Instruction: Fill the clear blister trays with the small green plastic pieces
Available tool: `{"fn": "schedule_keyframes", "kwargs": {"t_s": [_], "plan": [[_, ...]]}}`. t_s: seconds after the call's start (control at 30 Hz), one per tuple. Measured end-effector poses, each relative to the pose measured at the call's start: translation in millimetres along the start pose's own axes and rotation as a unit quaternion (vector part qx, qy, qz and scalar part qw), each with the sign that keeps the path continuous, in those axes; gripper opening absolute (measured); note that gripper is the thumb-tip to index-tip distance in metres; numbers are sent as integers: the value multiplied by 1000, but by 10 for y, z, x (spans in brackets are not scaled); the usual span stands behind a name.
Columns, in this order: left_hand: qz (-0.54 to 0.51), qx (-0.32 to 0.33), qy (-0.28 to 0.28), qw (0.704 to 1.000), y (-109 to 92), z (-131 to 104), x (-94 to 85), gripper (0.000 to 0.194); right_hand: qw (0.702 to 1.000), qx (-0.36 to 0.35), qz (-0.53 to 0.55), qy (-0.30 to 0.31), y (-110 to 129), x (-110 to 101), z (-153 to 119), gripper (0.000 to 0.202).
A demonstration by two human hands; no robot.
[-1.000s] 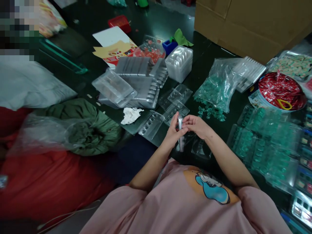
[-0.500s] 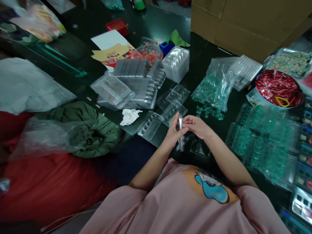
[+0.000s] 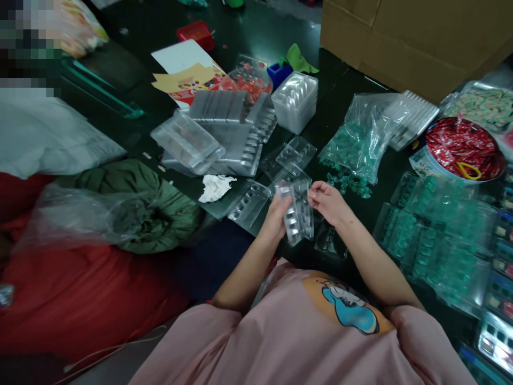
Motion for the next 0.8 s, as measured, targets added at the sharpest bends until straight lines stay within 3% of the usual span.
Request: {"fn": "schedule_keyframes", "kwargs": {"t_s": [0.13, 0.23, 0.43, 0.53, 0.6, 0.67, 0.8], "plan": [[4, 64, -109, 992, -250, -34, -407, 84, 996, -45, 20, -68, 304, -228, 198, 32], [16, 104, -141, 984, -362, -136, -569, 79, 990, -84, 10, -115, 522, -255, 457, 27], [34, 70, -115, 990, -238, -252, -514, 78, 973, -78, -18, -215, 588, -26, 1204, 18], [33, 50, -90, 994, -150, -210, -448, 87, 983, -76, -47, -161, 540, 204, 1437, 21], [29, 40, -71, 996, -105, -167, -409, 92, 986, -94, -84, -105, 501, 329, 1383, 27], [29, 38, -50, 998, -74, -127, -365, 97, 985, -101, -130, -54, 409, 396, 1154, 31], [39, 41, 6, 998, -3, -86, -221, 107, 979, -7, -190, 73, 2, 421, 458, 28]]}}
Point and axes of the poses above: each hand's wrist, its own z-axis towards the middle knuckle, its own x-axis out of the palm, y = z × x, the point moved 8 cm from there along z, towards the middle knuckle, and after that the axes turned 3 degrees about x, right-handed, at the moved point
